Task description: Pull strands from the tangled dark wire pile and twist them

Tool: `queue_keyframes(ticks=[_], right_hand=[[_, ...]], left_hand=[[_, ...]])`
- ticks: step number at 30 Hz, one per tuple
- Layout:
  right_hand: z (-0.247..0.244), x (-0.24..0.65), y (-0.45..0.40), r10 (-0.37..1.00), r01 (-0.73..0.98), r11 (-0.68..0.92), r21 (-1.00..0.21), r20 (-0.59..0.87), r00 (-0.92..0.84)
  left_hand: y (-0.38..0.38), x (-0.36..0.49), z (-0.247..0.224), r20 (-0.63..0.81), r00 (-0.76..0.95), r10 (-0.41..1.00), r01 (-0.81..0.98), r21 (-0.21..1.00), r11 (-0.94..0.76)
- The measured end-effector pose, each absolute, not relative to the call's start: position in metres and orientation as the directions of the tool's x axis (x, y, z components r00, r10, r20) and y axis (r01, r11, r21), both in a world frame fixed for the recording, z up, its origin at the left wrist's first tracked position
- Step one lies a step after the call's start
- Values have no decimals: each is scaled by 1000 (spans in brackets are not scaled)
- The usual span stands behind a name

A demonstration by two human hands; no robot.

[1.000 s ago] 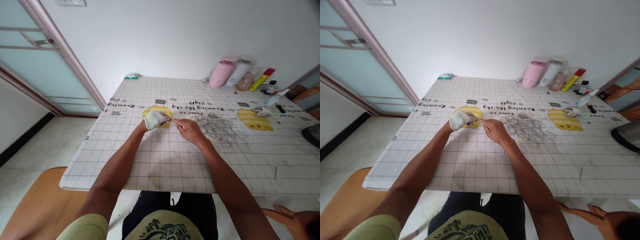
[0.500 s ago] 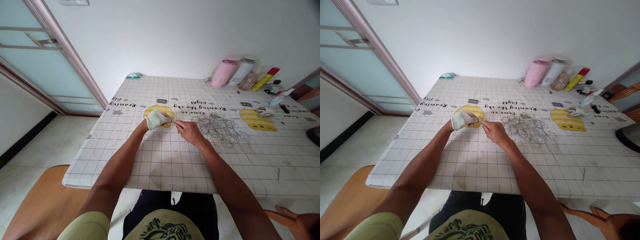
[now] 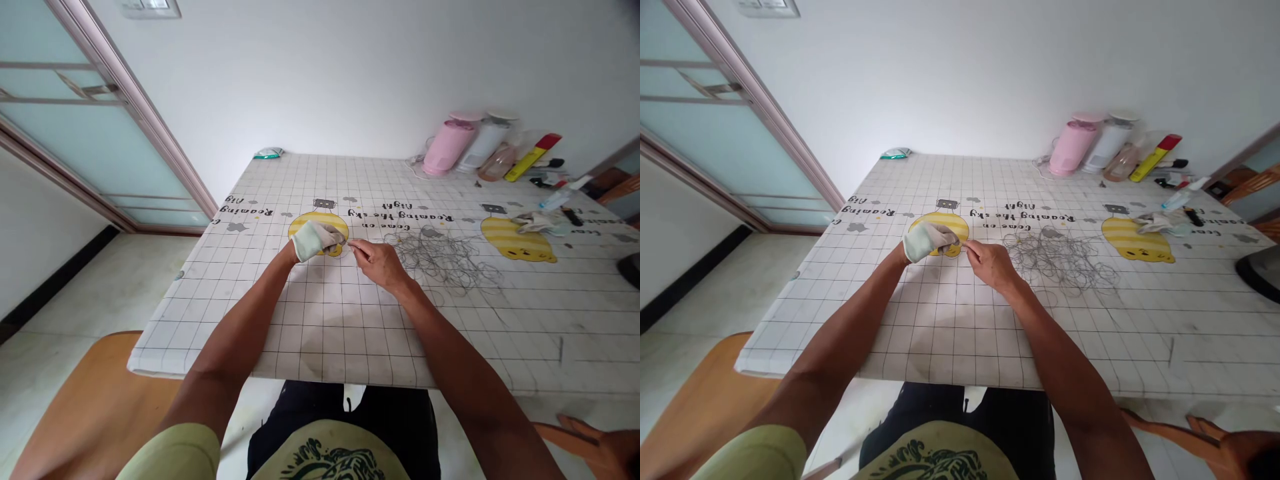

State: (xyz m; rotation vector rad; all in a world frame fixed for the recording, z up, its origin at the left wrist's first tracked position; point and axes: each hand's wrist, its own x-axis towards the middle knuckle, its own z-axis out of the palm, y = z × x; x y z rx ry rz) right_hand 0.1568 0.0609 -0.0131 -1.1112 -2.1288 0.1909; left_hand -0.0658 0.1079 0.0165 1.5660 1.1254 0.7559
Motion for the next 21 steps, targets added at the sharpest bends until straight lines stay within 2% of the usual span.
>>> queue_keyframes(ticks=[7,18,21], right_hand=[[-11,157,60,766,670,613,-419,522,-375],[-2,156,58,880,529,475,-704,363,-307],[-1,157,58,889,509,457,-729,354,-291]], left_hand=[[108,-66,17,-90,369,925,294,955,-24],[109,-66,21,-86,342,936,269,963,-10],[105,-66,24,-88,366,926,251,968,-8]])
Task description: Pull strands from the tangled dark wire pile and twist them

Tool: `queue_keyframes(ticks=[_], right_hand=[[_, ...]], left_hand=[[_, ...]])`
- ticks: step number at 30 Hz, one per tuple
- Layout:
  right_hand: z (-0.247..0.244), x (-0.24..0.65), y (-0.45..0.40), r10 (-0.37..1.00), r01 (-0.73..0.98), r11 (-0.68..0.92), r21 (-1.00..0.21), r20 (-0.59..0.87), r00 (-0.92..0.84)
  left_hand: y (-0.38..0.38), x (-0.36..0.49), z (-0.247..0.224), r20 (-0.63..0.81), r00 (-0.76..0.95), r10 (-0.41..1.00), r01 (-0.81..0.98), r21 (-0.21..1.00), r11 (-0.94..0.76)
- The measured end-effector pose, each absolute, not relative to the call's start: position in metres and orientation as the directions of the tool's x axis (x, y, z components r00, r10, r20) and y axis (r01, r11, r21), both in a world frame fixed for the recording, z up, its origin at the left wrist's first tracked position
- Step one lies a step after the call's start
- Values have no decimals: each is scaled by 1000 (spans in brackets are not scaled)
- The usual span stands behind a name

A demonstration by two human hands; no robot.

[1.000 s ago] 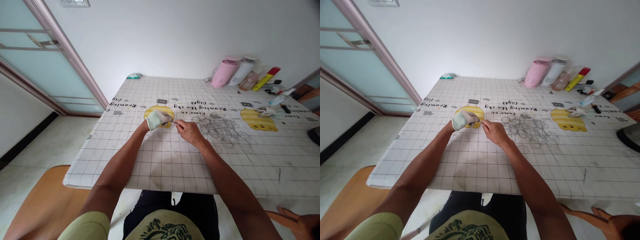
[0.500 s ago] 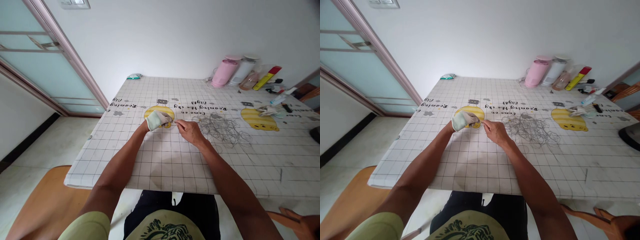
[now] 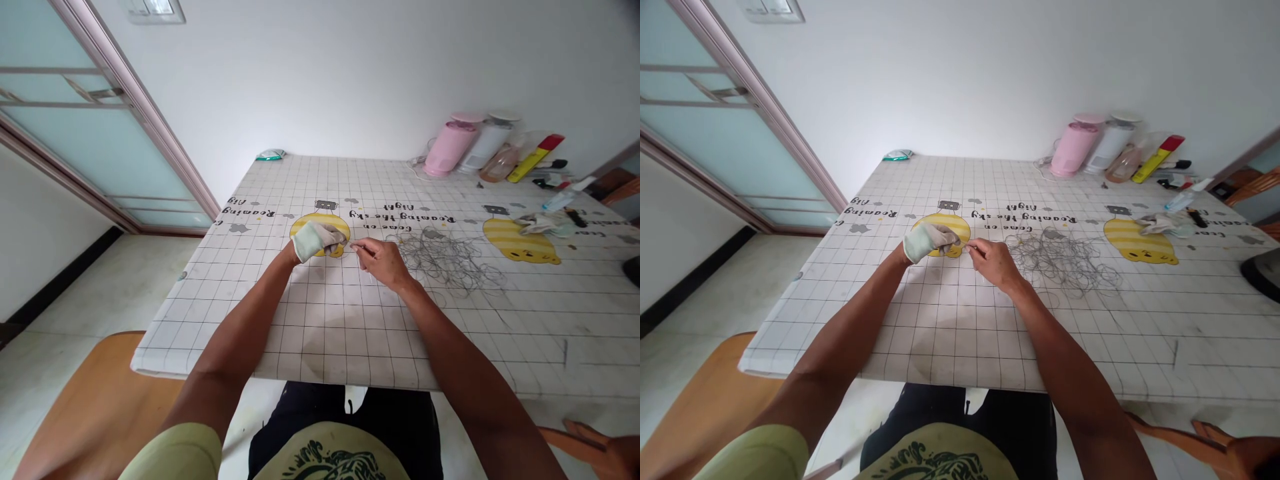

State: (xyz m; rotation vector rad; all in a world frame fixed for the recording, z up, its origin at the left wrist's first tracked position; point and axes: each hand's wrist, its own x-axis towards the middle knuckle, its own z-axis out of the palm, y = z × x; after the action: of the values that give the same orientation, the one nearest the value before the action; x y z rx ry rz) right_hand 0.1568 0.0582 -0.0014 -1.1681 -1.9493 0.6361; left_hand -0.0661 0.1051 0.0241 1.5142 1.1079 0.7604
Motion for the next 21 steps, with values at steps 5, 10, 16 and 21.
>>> queue_keyframes(ticks=[5,10,16,21], right_hand=[[-2,158,59,868,543,496,-678,397,-298],[-3,161,61,828,571,558,-602,448,-337],[-4,165,63,806,548,591,-592,460,-373],[0,164,61,822,545,570,-615,438,-364]], left_hand=[[102,-65,25,-90,366,926,251,968,-6],[103,-67,20,-102,385,917,272,962,-8],[103,-67,20,-107,398,911,242,970,8],[107,-66,16,-132,382,915,203,977,56]])
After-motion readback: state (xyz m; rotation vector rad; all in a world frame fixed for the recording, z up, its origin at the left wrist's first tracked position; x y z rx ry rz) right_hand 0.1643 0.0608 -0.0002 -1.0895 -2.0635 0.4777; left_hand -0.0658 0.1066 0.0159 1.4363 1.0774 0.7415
